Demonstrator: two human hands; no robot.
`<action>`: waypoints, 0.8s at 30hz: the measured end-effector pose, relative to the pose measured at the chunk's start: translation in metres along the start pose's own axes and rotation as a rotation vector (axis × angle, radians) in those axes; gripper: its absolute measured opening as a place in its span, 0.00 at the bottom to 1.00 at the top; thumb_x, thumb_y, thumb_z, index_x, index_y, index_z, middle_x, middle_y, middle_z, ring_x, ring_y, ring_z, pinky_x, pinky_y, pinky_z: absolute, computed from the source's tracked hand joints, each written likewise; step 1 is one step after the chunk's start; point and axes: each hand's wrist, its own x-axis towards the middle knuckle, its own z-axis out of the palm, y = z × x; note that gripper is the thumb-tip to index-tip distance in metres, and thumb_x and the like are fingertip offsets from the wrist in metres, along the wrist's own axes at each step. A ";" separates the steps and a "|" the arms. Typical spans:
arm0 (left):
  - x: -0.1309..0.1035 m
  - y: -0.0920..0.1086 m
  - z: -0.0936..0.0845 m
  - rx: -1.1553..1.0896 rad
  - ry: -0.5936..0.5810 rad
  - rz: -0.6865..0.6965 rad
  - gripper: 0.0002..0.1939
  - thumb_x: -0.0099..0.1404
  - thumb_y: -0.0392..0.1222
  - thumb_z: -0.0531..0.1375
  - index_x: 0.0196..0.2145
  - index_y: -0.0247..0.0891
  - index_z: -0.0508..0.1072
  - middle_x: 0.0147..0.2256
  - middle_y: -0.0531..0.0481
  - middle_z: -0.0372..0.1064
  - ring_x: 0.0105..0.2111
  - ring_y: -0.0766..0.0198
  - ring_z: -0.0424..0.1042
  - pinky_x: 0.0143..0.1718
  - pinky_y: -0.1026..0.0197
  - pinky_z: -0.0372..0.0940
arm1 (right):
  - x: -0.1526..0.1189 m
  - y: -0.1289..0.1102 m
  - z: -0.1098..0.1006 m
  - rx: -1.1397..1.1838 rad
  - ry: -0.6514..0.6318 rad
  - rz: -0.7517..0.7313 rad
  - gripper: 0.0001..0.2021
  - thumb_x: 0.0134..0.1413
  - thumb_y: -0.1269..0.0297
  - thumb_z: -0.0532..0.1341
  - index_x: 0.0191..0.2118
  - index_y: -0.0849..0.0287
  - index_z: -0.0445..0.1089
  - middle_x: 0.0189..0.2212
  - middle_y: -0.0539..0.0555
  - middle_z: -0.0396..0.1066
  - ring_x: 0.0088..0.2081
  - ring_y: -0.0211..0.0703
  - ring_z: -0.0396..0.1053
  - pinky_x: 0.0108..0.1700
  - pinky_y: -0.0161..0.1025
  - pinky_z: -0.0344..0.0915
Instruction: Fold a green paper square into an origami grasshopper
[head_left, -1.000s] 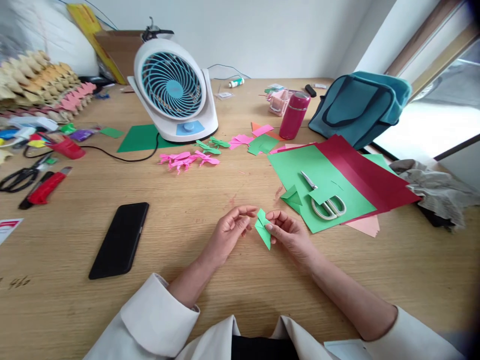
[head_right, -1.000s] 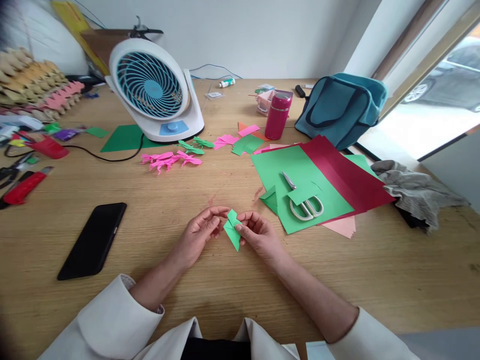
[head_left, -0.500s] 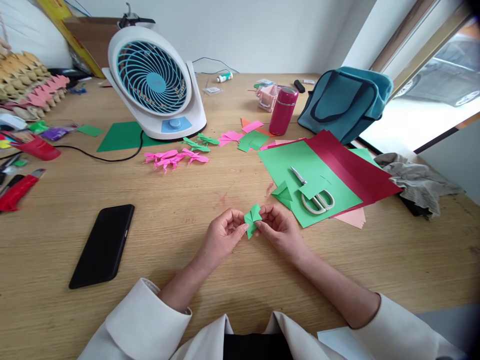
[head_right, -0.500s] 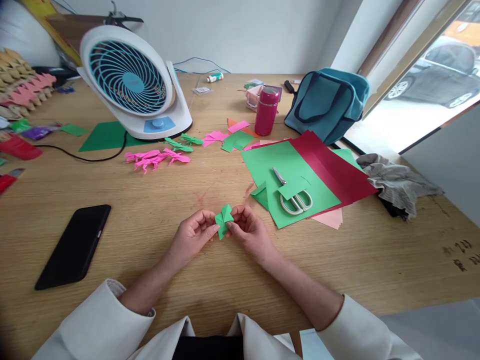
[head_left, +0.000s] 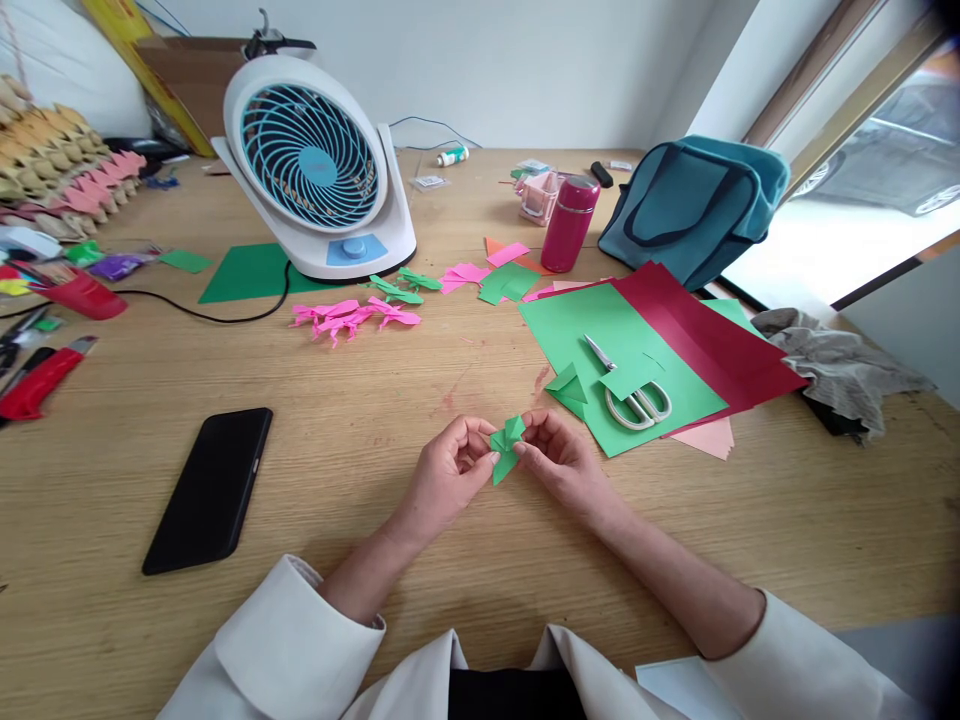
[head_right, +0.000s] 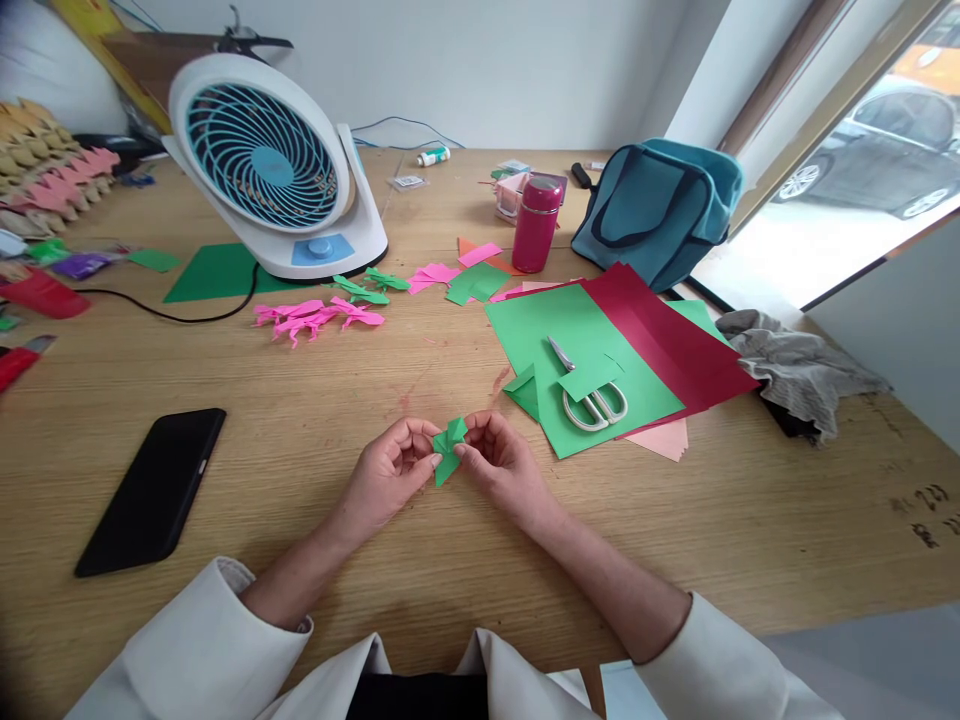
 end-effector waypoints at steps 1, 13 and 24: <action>0.000 -0.001 0.000 0.016 -0.006 0.004 0.10 0.59 0.38 0.62 0.40 0.37 0.70 0.27 0.54 0.66 0.28 0.67 0.68 0.30 0.67 0.64 | 0.000 0.000 0.000 -0.012 0.009 0.005 0.18 0.51 0.49 0.68 0.39 0.55 0.66 0.31 0.50 0.67 0.34 0.39 0.67 0.39 0.39 0.67; -0.003 0.001 -0.001 0.118 -0.013 0.102 0.04 0.64 0.39 0.60 0.37 0.38 0.72 0.32 0.51 0.72 0.31 0.66 0.70 0.35 0.65 0.65 | -0.002 0.010 -0.002 -0.017 -0.099 0.081 0.16 0.52 0.54 0.68 0.38 0.54 0.63 0.31 0.49 0.67 0.32 0.38 0.68 0.36 0.38 0.68; -0.004 0.011 -0.013 0.461 -0.146 0.262 0.07 0.65 0.31 0.57 0.40 0.41 0.70 0.37 0.52 0.72 0.37 0.65 0.72 0.39 0.65 0.63 | -0.005 -0.010 -0.009 -0.569 -0.141 0.000 0.04 0.56 0.67 0.61 0.38 0.59 0.68 0.25 0.47 0.65 0.24 0.34 0.58 0.26 0.34 0.54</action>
